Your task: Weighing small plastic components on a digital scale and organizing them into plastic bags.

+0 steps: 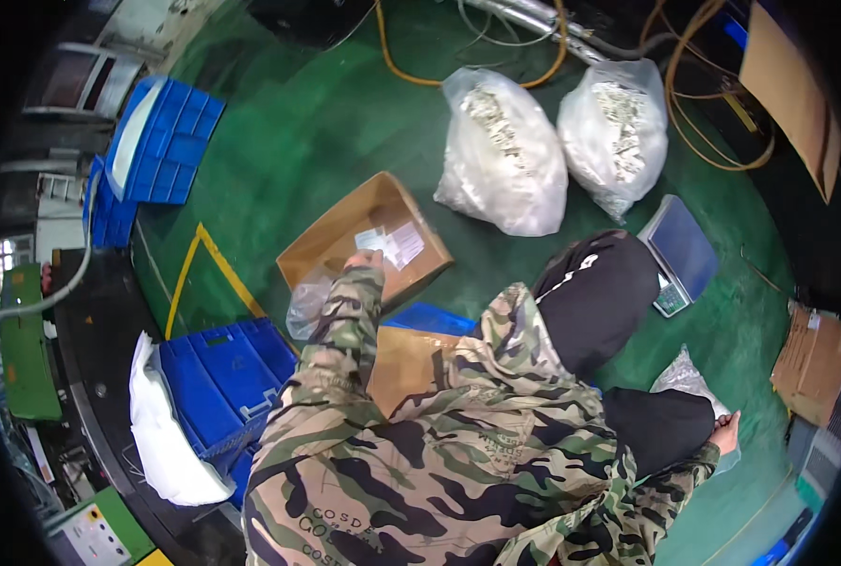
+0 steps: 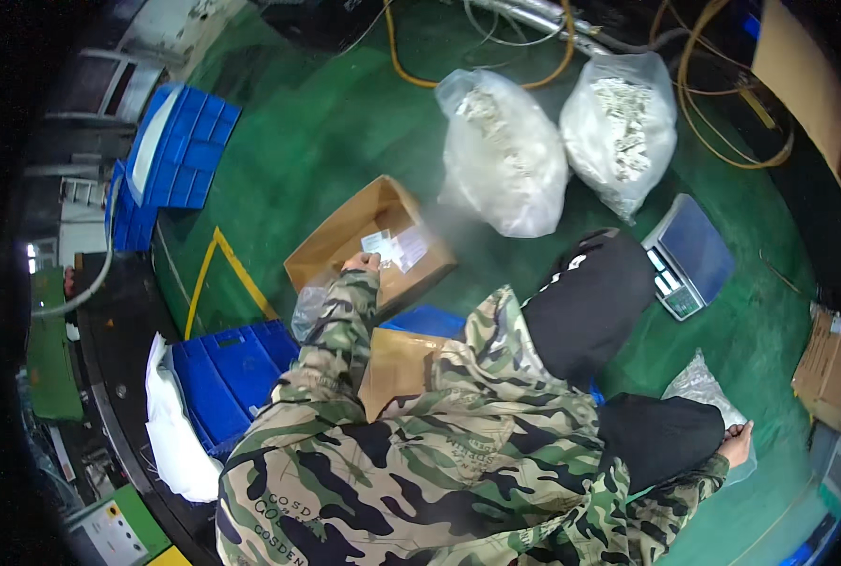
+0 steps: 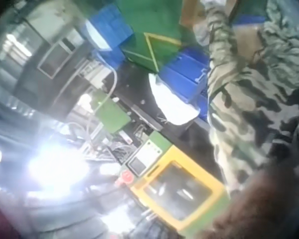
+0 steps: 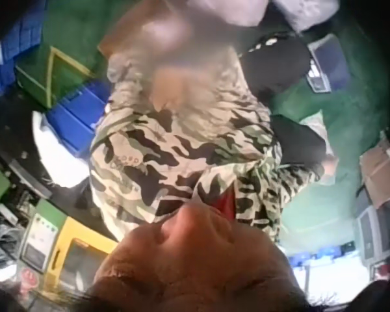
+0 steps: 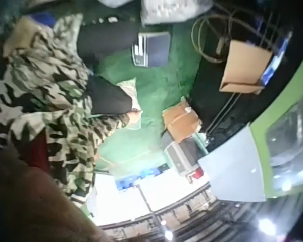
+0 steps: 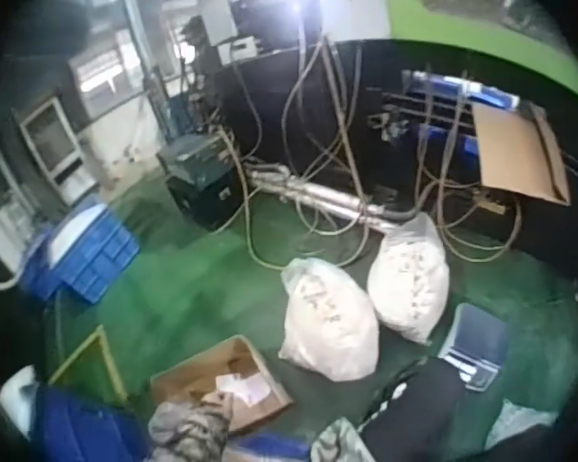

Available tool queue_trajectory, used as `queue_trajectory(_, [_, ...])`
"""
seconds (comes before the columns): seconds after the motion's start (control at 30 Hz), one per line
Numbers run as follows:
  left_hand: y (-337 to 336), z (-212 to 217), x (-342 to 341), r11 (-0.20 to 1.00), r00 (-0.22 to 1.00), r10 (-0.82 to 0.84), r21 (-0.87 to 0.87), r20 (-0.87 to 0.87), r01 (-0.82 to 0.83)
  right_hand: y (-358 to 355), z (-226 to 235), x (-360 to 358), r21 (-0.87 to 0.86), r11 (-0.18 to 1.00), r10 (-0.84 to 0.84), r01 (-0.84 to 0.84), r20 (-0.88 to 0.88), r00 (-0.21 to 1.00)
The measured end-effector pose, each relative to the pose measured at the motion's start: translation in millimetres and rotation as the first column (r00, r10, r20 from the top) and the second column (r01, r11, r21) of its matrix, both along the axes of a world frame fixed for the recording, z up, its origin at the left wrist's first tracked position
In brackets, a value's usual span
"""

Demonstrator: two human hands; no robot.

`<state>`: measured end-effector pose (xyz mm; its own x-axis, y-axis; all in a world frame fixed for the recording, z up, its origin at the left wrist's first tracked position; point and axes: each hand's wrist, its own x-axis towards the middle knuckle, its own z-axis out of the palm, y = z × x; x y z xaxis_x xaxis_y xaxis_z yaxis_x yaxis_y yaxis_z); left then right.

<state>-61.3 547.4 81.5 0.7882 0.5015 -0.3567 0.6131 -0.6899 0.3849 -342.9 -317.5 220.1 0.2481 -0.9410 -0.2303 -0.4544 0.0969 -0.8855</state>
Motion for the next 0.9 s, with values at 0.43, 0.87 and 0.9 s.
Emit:
queue_trajectory(0.43, [1.5,-155.7,30.0,0.958,0.917,-0.233,0.084,-0.324,0.273,-7.9,19.3,-11.4,-0.177,0.979,-0.192,0.102,-0.623,0.758])
queue_trajectory(0.87, [-41.6,-154.4,44.1,0.954,0.837,-0.21,0.081,-0.505,0.289,25.6,49.7,-22.0,-0.176,0.969,-0.249,0.176,-0.696,0.674])
queue_trajectory(0.9, [-40.0,-154.1,50.2,0.948,0.845,-0.218,0.101,-0.489,0.303,25.9,48.4,-21.2,-0.173,0.969,-0.249,0.179,-0.697,0.673])
